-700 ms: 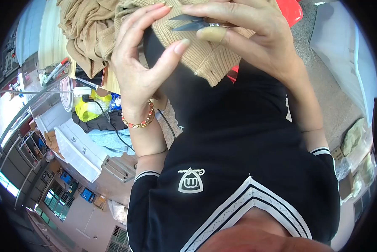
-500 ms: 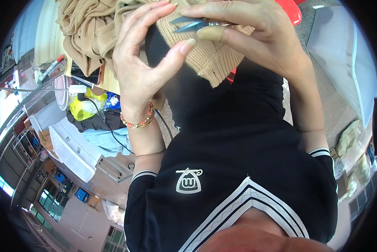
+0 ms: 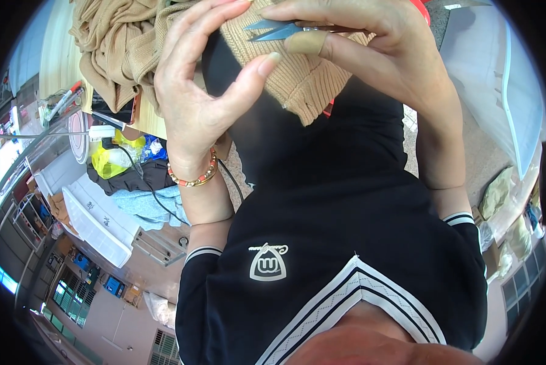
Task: Trimming loose threads from sweaters using a small pair of snips.
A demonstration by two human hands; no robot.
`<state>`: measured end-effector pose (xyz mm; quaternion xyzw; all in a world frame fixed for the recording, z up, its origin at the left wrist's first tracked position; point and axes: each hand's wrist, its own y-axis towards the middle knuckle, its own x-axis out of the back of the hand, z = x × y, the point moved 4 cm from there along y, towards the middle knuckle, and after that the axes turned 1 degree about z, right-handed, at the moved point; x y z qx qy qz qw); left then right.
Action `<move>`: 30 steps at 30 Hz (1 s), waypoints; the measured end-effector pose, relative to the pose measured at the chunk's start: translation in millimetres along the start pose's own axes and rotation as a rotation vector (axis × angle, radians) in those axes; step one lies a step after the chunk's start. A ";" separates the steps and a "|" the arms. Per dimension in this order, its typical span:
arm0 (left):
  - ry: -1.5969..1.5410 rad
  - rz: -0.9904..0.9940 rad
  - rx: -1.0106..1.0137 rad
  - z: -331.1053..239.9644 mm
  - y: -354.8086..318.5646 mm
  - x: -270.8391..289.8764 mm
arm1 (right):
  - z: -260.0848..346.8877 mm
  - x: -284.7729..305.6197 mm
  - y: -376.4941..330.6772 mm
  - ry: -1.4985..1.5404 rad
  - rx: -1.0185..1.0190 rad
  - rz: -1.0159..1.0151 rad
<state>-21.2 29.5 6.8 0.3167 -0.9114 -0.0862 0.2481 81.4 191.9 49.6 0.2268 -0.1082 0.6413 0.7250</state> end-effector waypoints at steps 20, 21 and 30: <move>-0.137 -0.094 -0.005 19.4 -1.1 13.2 | -13.1 3.1 -13.0 0.038 0.077 -0.180; -0.150 -0.153 0.065 27.4 -4.1 20.7 | -13.0 1.9 -16.7 0.039 0.069 -0.180; -0.248 -0.334 0.073 29.0 -3.8 20.9 | -28.8 -20.5 -52.1 0.311 -0.108 -0.119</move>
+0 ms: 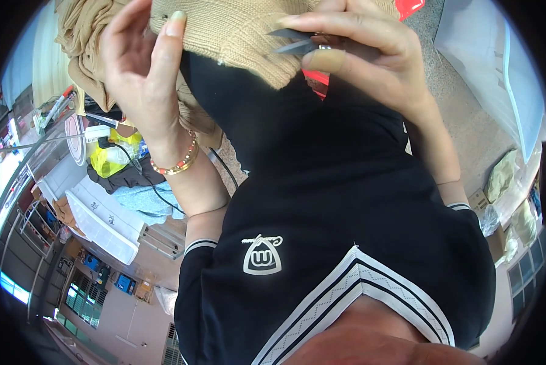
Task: Trimming loose threads from sweaters using a small pair of snips.
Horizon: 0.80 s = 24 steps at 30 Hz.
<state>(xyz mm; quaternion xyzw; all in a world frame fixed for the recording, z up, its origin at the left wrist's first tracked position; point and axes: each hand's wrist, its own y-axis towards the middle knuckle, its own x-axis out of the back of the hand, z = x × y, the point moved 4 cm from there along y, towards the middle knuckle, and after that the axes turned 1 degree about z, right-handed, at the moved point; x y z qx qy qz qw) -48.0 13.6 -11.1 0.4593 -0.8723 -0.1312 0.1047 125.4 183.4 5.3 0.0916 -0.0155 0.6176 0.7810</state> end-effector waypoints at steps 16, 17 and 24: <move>0.823 0.214 -0.391 -56.6 -28.7 -61.4 | -12.1 15.7 -21.1 -0.088 0.120 -0.145; 0.819 0.216 -0.394 -57.9 -25.1 -63.1 | -14.5 17.5 -22.2 -0.042 0.083 -0.179; 1.102 0.771 -0.475 -66.4 -5.5 -90.0 | -45.6 21.3 -17.3 0.223 0.293 -0.261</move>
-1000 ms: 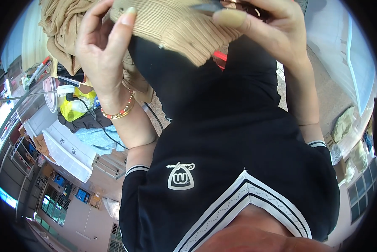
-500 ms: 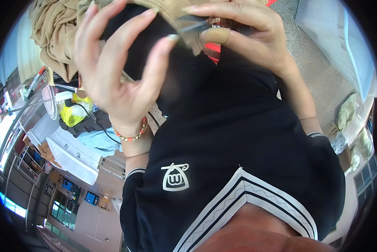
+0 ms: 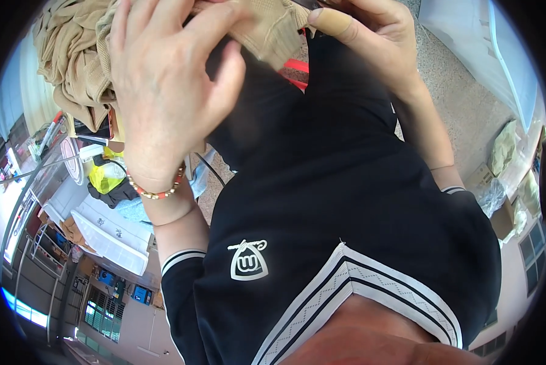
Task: Trimming loose threads from sweaters using a small pair of snips.
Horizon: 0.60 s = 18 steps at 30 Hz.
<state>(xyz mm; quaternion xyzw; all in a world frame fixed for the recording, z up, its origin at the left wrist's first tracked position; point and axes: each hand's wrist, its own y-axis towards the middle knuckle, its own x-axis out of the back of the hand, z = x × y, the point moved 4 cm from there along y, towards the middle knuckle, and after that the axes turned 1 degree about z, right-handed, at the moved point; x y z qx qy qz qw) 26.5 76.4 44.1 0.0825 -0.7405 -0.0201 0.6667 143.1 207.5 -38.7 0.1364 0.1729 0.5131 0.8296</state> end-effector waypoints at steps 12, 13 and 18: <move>-0.164 -0.524 0.145 73.1 -55.6 -4.1 | 43.1 -23.3 23.3 -0.323 -0.186 0.197; -0.170 -0.549 0.161 75.3 -59.0 -8.1 | 42.0 -27.9 26.5 -0.316 -0.178 0.206; -0.162 -0.604 0.197 74.8 -69.7 -17.3 | 38.2 -39.3 39.6 -0.223 -0.180 0.153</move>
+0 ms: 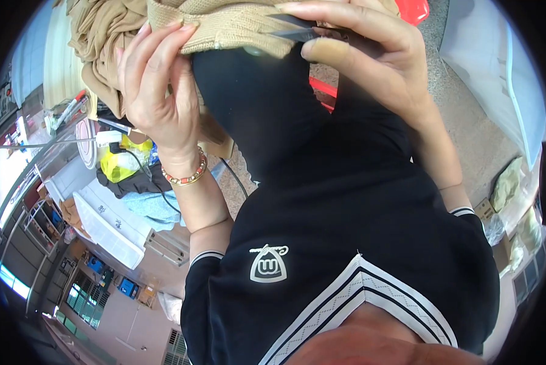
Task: Trimming loose threads from sweaters using a small pair of snips.
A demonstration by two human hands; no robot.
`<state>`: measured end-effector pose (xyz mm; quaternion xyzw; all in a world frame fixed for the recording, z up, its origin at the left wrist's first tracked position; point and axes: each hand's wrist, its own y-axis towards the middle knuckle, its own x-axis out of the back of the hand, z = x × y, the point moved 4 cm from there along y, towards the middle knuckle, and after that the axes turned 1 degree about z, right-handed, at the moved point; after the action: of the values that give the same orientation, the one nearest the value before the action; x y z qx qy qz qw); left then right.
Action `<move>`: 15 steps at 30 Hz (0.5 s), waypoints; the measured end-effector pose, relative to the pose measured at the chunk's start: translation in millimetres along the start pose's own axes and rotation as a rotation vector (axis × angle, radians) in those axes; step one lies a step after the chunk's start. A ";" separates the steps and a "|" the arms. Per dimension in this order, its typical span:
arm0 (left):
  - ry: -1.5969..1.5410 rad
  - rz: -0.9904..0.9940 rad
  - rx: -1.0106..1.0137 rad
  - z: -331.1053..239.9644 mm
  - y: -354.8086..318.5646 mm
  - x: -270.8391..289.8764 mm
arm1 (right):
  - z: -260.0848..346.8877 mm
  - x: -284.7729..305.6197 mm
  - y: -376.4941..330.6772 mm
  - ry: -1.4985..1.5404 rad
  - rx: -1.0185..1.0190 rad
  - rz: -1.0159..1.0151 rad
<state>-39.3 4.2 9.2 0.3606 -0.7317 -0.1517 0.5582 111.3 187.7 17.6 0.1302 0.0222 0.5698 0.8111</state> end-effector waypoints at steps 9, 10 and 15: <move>-0.049 -0.068 0.030 -1.3 -1.5 -4.5 | -6.5 -4.9 2.0 0.005 -0.051 0.085; -0.051 -0.068 0.029 -1.7 -1.6 -5.5 | -6.4 -5.0 2.1 -0.013 -0.045 0.091; -0.069 -0.104 0.038 -2.3 -2.6 -7.6 | -6.8 -5.3 1.0 -0.040 0.008 0.090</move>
<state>-35.4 8.1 3.0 0.4033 -0.7335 -0.1788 0.5170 107.3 184.3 10.7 0.1455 0.0024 0.6029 0.7844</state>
